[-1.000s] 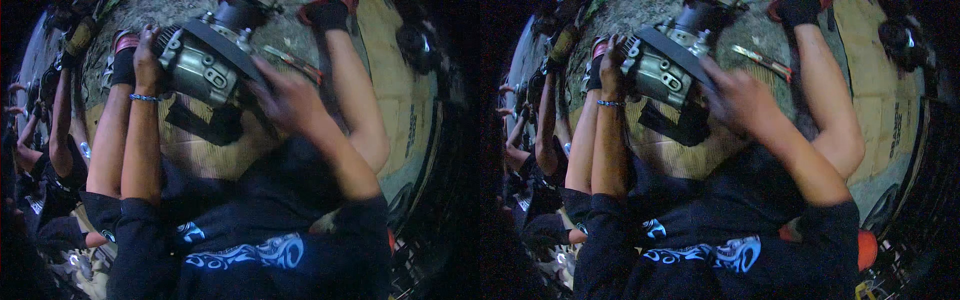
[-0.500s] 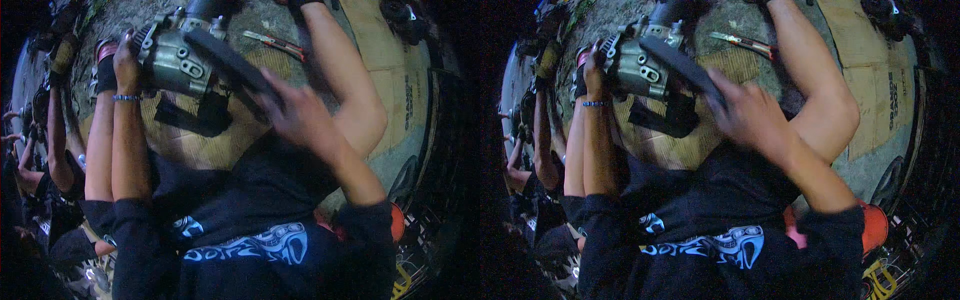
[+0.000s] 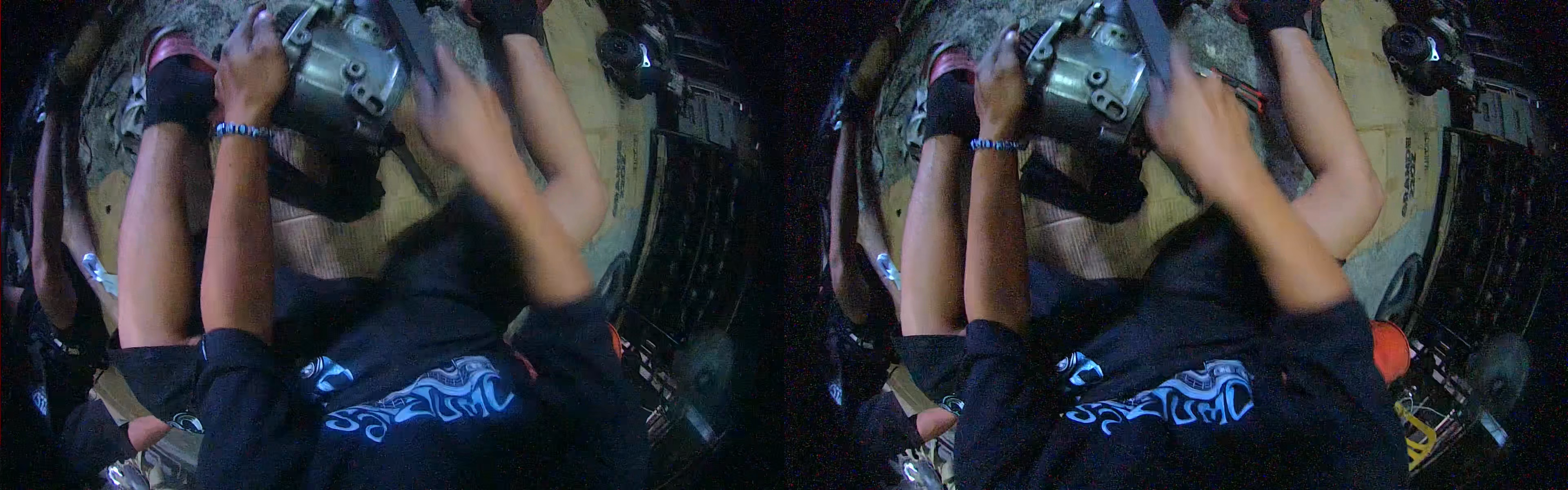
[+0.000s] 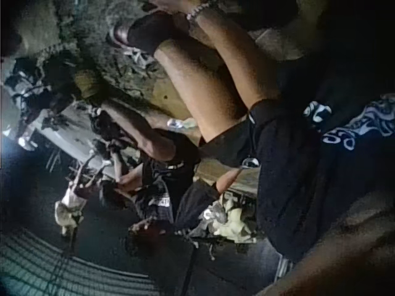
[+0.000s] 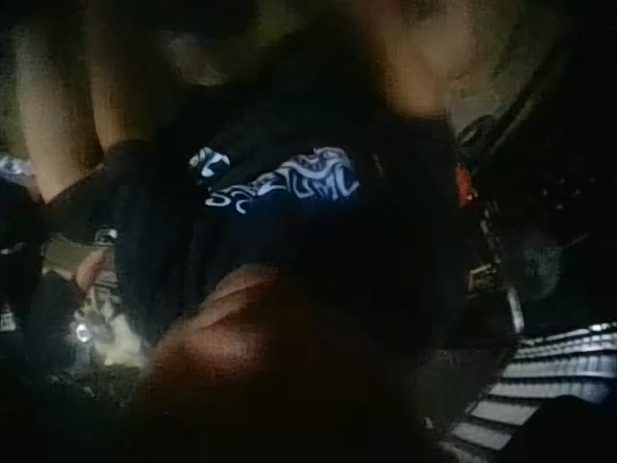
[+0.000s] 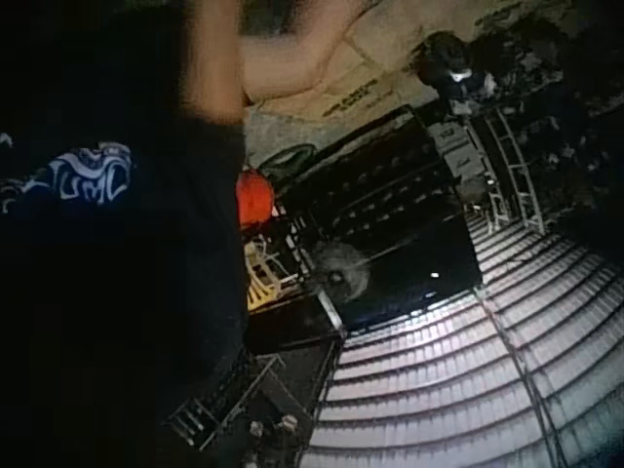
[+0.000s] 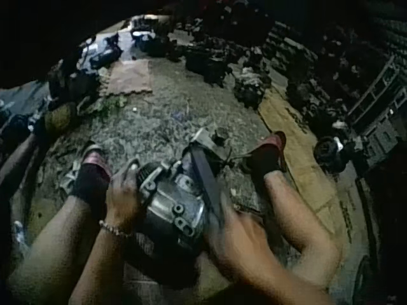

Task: Cleaning and inspecting a mechanical engine component using tools and a rag in a workshop.

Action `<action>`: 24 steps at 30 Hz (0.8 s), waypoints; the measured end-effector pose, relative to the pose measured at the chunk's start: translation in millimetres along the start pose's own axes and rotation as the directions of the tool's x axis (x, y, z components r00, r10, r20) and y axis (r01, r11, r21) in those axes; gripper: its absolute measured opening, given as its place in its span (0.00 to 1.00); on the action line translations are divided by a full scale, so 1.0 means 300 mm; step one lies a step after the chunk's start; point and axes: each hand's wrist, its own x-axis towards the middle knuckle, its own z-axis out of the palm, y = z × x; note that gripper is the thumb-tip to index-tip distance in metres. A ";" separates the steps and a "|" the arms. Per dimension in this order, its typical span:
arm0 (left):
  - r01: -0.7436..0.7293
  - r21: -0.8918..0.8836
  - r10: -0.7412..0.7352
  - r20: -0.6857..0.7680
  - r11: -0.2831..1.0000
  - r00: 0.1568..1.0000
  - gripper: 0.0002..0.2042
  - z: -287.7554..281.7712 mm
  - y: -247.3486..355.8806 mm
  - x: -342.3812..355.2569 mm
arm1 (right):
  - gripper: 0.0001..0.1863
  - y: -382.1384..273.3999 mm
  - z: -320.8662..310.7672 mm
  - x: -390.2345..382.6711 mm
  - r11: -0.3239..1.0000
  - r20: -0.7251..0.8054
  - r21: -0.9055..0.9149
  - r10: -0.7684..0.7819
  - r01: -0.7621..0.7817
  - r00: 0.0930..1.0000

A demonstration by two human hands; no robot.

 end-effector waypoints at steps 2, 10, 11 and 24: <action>-0.013 -0.091 0.015 0.021 0.996 1.000 0.17 0.021 -0.046 0.016 | 0.28 -0.035 0.022 0.145 0.998 -0.037 -0.063 -0.024 0.022 0.999; 0.191 -0.207 -0.184 0.052 0.959 0.981 0.21 0.003 -0.039 -0.011 | 0.27 0.057 0.047 0.104 0.996 -0.056 0.057 -0.064 0.067 0.996; -0.048 -0.099 0.044 -0.046 0.994 0.998 0.22 0.056 -0.104 0.009 | 0.27 0.070 0.038 0.108 0.997 -0.052 0.039 -0.066 0.068 0.996; 0.011 -0.234 -0.110 -0.413 0.972 0.904 0.15 0.045 0.025 -0.004 | 0.26 0.170 0.003 -0.066 0.979 0.004 0.144 -0.148 0.146 0.989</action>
